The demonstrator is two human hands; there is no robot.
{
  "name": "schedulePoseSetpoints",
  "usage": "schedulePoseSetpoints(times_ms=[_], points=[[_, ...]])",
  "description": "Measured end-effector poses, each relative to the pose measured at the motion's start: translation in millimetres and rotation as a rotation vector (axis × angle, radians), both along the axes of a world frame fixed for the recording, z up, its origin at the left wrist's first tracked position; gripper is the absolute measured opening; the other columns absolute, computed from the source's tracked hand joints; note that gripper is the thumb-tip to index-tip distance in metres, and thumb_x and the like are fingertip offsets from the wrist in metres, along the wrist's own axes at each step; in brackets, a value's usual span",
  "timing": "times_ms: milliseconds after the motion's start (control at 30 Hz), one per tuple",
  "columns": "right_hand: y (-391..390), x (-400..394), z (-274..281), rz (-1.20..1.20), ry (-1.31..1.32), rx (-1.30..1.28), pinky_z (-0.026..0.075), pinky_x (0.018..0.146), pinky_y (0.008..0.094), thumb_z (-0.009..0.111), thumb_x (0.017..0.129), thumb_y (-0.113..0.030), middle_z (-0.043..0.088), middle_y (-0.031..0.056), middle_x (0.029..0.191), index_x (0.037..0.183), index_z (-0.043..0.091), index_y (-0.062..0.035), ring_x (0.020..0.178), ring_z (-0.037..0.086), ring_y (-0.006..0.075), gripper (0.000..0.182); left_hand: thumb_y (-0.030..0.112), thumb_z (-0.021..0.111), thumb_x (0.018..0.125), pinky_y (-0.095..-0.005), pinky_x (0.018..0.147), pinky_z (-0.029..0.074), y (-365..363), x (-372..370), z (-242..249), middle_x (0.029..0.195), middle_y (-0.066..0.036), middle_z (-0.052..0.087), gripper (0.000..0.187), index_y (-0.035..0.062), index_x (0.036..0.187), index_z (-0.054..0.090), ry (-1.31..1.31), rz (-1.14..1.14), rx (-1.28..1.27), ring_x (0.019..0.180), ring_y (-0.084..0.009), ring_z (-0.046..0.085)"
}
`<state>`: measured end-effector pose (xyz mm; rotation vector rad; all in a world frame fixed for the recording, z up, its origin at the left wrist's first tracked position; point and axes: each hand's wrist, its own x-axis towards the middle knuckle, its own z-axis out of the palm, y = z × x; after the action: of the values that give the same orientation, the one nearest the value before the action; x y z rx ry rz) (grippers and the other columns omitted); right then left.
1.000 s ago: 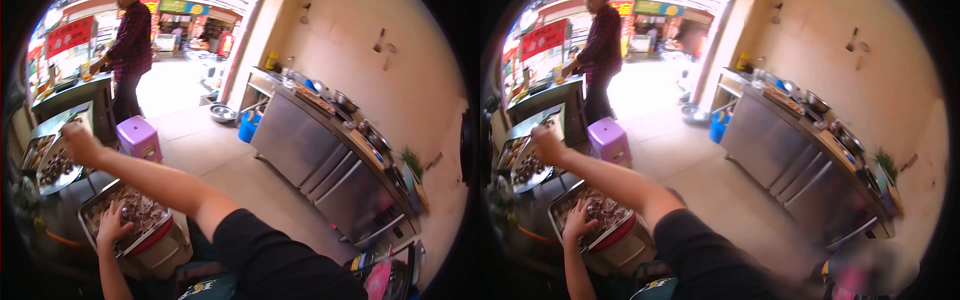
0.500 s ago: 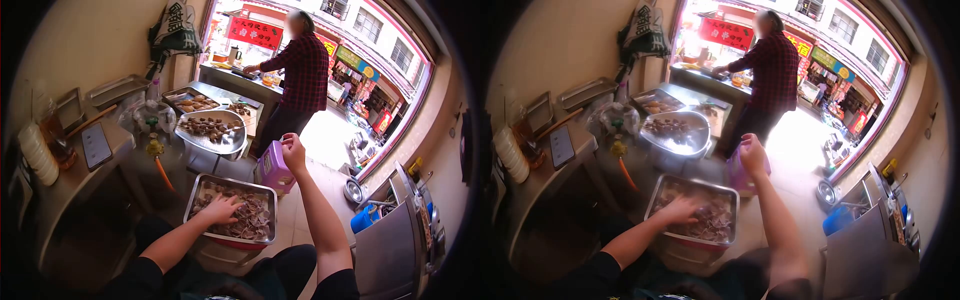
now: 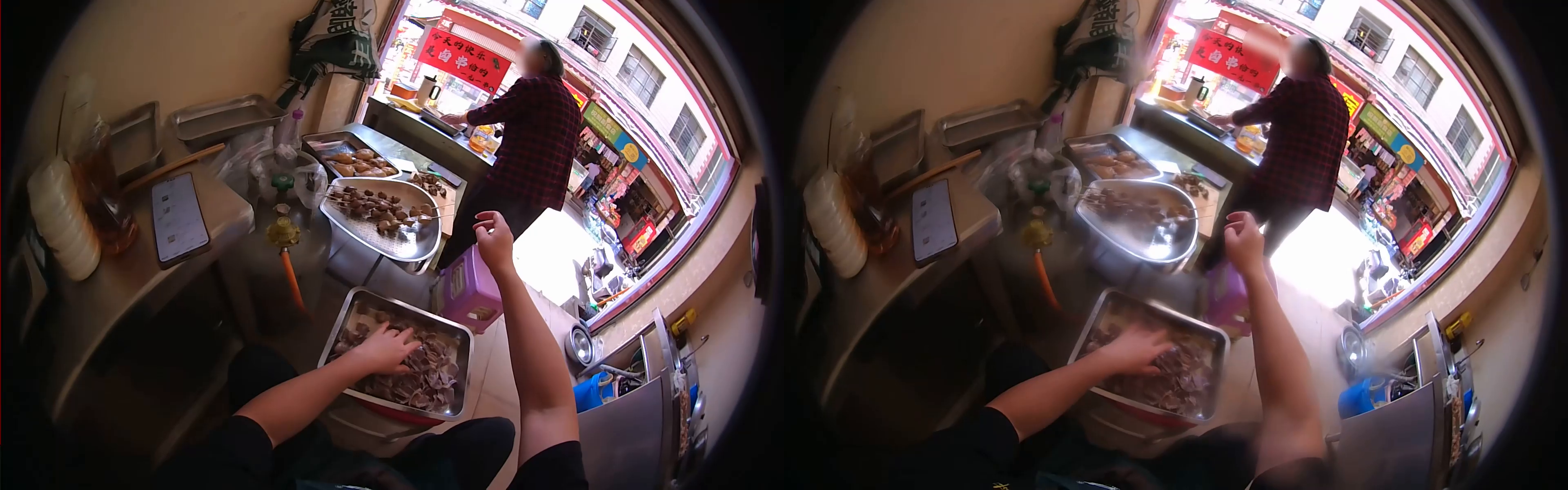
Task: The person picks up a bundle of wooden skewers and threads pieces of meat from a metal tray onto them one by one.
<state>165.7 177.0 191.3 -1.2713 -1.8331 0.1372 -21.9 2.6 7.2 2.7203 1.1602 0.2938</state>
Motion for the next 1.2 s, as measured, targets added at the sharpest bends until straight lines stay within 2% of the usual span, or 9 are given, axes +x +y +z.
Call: schedulePoseSetpoints(times_ms=[267,533,567,633,1167,1200], points=[[14,-7,-9,0.029,0.010,-0.030,0.052,0.079,0.0355,0.056,0.081,-0.014,0.070,0.0121,0.087,0.105,0.061,-0.0048,0.083,0.068,0.0256,0.026,0.045,0.065,0.084,-0.0532,0.106,0.031,1,0,-8,0.140,-0.018,0.043,0.069,0.0146,0.141,0.043,0.009,0.012,0.011,0.122,-0.0339,0.050],[14,-7,-6,0.002,-0.010,-0.062,0.051,0.079,0.0361,0.057,0.082,-0.016,0.070,0.0130,0.088,0.105,0.062,-0.0063,0.085,0.068,0.0268,0.026,0.046,0.066,0.084,-0.0581,0.109,0.025,3,2,-14,0.137,-0.016,0.043,0.069,0.0144,0.140,0.044,0.009,0.011,0.016,0.125,-0.0351,0.045],[14,-7,-5,0.001,-0.011,-0.062,0.051,0.079,0.0361,0.057,0.082,-0.016,0.070,0.0130,0.088,0.105,0.062,-0.0063,0.085,0.068,0.0268,0.026,0.046,0.066,0.084,-0.0581,0.109,0.025,5,3,-15,0.137,-0.016,0.043,0.069,0.0144,0.140,0.044,0.008,0.010,0.016,0.125,-0.0351,0.045],[13,-7,-4,-0.002,-0.026,-0.079,0.051,0.079,0.0359,0.056,0.082,-0.017,0.070,0.0127,0.088,0.105,0.062,-0.0062,0.085,0.068,0.0264,0.026,0.047,0.065,0.083,-0.0600,0.109,0.028,6,3,-16,0.144,-0.022,0.040,0.072,0.0145,0.143,0.041,0.016,-0.016,0.028,0.122,-0.0379,0.051],[17,-5,-12,0.023,-0.053,-0.069,0.051,0.077,0.0364,0.056,0.080,-0.015,0.070,0.0133,0.086,0.103,0.063,-0.0046,0.083,0.068,0.0274,0.026,0.048,0.064,0.084,-0.0604,0.109,0.027,6,4,-19,0.142,-0.023,0.041,0.072,0.0141,0.143,0.039,0.038,-0.011,-0.011,0.123,-0.0382,0.050],[17,-6,-13,0.024,-0.065,-0.062,0.051,0.076,0.0336,0.055,0.080,-0.013,0.070,0.0116,0.086,0.103,0.063,-0.0039,0.082,0.068,0.0234,0.026,0.047,0.066,0.083,-0.0598,0.109,0.026,5,5,-18,0.138,-0.019,0.043,0.071,0.0144,0.142,0.041,0.023,0.000,-0.023,0.124,-0.0368,0.049]])
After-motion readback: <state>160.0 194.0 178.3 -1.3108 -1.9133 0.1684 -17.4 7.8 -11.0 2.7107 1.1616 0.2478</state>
